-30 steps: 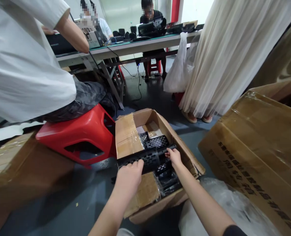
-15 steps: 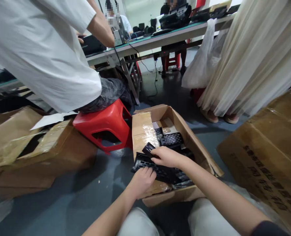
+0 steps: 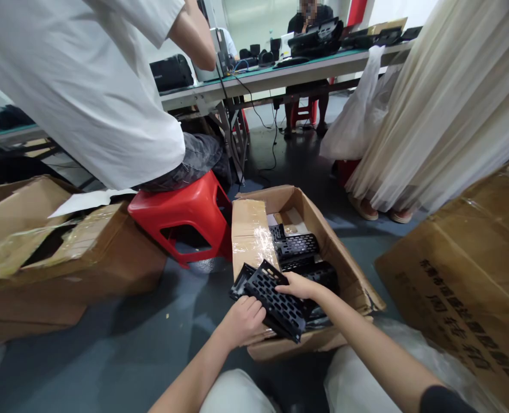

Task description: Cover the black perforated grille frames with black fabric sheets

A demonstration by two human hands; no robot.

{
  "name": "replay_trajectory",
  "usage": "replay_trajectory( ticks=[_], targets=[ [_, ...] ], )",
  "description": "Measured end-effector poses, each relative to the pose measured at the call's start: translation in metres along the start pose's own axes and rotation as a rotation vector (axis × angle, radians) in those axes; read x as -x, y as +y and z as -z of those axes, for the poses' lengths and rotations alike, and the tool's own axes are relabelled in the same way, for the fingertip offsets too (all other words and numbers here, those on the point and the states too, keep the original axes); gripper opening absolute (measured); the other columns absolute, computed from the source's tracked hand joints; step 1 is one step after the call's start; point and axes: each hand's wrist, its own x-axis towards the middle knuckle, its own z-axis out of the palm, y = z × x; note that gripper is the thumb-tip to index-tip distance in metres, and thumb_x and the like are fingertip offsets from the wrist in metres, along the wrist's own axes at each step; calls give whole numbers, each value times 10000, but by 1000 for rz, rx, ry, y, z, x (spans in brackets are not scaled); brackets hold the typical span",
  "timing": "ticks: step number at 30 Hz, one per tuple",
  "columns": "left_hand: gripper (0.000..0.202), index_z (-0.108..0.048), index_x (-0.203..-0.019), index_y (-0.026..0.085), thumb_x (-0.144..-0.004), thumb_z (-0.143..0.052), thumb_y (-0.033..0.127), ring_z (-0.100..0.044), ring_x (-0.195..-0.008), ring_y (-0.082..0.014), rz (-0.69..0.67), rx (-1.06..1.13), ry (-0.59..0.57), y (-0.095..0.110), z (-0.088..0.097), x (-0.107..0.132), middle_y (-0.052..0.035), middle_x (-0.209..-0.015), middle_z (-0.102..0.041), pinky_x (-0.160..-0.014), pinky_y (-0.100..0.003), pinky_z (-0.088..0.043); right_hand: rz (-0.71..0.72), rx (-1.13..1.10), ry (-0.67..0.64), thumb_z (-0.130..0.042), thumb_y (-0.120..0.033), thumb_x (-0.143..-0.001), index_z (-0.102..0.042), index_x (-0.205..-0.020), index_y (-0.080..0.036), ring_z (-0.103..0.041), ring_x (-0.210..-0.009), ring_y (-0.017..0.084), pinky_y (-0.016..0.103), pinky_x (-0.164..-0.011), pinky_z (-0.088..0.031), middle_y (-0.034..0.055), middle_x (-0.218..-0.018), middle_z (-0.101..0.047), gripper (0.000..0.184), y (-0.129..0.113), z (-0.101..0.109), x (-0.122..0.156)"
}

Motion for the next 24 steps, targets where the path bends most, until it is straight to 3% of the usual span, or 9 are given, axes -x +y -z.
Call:
replay_trajectory(
  ticks=[2,4,8,10,13,16,20,22,24],
  targets=[
    [169,-511,-707,152,-797,-375,110,-500,-667,-128,-25,-79,22,-1,-1,4,-21,-661,-518,-653,-284,-398,-64,-147,-97,-568,-303,-667,-584,-924,-122,-557,-847,200,336,-796,-413,57,-914,-616,316,9,-3,-5],
    [143,-522,-849,170,-777,-415,108,-525,-819,-156,18,-139,138,-4,-4,9,-39,-796,-548,-790,-340,-387,-130,-295,-158,-613,-302,-624,-580,-940,-138,-562,-834,191,332,-785,-423,40,-901,-622,358,9,-5,-10],
    [459,-378,-1146,146,-718,-532,208,-367,-1139,-304,387,-176,354,-14,-12,14,-155,-1125,-435,-918,-539,-267,-160,-502,-220,-699,-261,-516,-578,-964,-168,-560,-830,167,317,-805,-416,21,-898,-622,473,2,-8,-17],
    [600,-273,-1229,121,-700,-544,207,-303,-1184,-334,525,-62,316,-19,-10,12,-205,-1238,-315,-897,-533,-315,-177,-568,-196,-713,-271,-500,-593,-938,-165,-558,-830,172,325,-807,-413,27,-894,-620,466,-2,-8,-19],
    [693,-166,-1288,197,-690,-504,107,-323,-1187,-293,581,145,188,-30,13,1,-170,-1329,-197,-863,-449,-403,-204,-710,-148,-719,-288,-501,-590,-956,-165,-561,-833,182,339,-801,-413,37,-897,-619,488,-18,-5,-15],
    [730,-125,-1301,282,-694,-480,85,-317,-1195,-278,560,266,99,-41,69,-17,-121,-1360,-164,-882,-448,-394,-179,-829,-112,-732,-293,-488,-584,-976,-164,-559,-849,188,348,-818,-400,41,-917,-617,527,-58,9,0],
    [691,-145,-1304,299,-721,-472,124,-263,-1224,-266,510,411,70,-44,177,-48,-91,-1374,-170,-946,-460,-318,-144,-912,-29,-731,-308,-497,-579,-978,-156,-562,-848,191,358,-833,-389,46,-921,-620,527,-143,43,45],
    [678,-179,-1298,297,-714,-487,144,-213,-1245,-259,572,551,83,-34,230,-61,-70,-1387,-149,-980,-469,-251,-147,-945,5,-725,-320,-507,-570,-976,-147,-562,-857,199,364,-835,-388,52,-928,-618,523,-188,58,76],
    [685,-193,-1298,275,-701,-518,199,-202,-1249,-258,739,803,113,-16,272,-72,-73,-1395,-131,-991,-454,-232,-179,-973,58,-710,-342,-527,-549,-985,-135,-562,-868,211,371,-829,-393,64,-935,-615,527,-228,69,107]
  ],
)
